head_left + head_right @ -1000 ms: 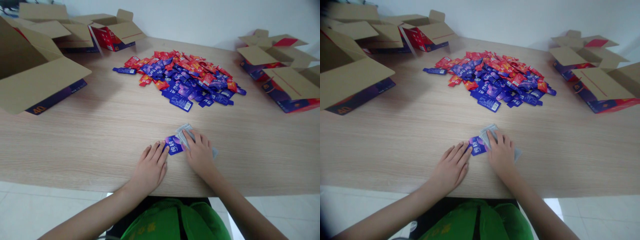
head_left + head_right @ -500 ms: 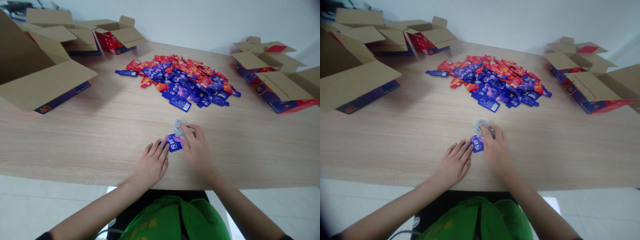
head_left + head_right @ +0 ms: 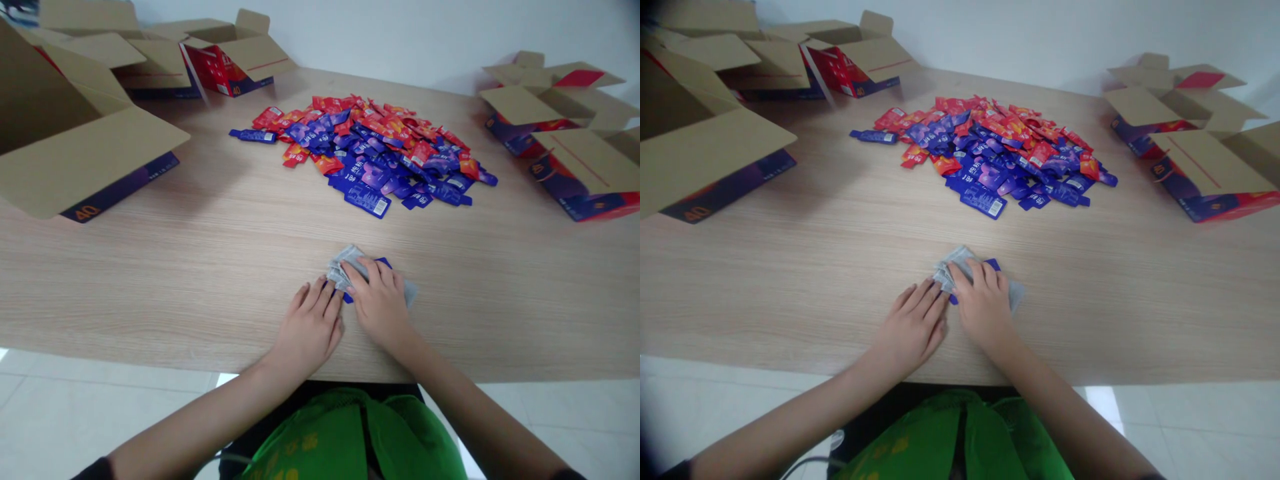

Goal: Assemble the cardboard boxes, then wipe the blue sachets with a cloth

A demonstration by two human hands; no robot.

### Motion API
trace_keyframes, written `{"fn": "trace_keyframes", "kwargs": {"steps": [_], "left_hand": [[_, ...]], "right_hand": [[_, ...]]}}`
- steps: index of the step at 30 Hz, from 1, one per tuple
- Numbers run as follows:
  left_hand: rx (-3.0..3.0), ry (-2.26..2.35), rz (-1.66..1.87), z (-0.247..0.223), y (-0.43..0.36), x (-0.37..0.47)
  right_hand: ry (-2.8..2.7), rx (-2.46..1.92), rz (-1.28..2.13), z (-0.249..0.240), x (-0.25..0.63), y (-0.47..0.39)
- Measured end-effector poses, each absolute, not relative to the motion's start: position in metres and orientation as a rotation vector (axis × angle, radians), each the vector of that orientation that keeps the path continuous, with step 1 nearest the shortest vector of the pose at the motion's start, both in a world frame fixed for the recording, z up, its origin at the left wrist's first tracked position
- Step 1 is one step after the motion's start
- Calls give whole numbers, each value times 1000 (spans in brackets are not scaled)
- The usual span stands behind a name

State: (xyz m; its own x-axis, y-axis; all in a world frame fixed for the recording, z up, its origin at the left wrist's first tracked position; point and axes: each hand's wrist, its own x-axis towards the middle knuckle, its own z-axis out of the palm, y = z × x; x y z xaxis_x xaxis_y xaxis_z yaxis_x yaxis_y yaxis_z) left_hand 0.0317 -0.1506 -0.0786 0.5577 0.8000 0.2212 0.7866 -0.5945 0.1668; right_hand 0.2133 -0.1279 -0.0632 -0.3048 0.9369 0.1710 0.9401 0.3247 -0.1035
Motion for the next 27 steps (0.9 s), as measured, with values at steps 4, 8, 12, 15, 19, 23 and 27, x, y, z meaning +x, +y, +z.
{"fn": "trace_keyframes", "kwargs": {"steps": [4,8,12,15,19,23,27], "left_hand": [[2720,1392,401,-79,-151,31],[2712,1407,397,-79,-153,32],[2715,1401,400,-80,-153,32],[2720,1386,417,-82,-152,30],[2728,1371,436,-85,-153,28],[2718,1398,439,-84,-154,29],[2746,1406,438,-83,-154,30]], "right_hand": [[-2359,-1764,-76,-66,219,-129],[-2304,-1833,-139,-69,229,-127],[-2246,-1910,-206,-72,244,-128],[-2258,-1930,-277,-73,253,-131],[-2227,-1977,-290,-72,270,-130],[-2014,-1965,-115,-59,289,-123],[-1911,-1852,-95,-40,274,-121]]}}
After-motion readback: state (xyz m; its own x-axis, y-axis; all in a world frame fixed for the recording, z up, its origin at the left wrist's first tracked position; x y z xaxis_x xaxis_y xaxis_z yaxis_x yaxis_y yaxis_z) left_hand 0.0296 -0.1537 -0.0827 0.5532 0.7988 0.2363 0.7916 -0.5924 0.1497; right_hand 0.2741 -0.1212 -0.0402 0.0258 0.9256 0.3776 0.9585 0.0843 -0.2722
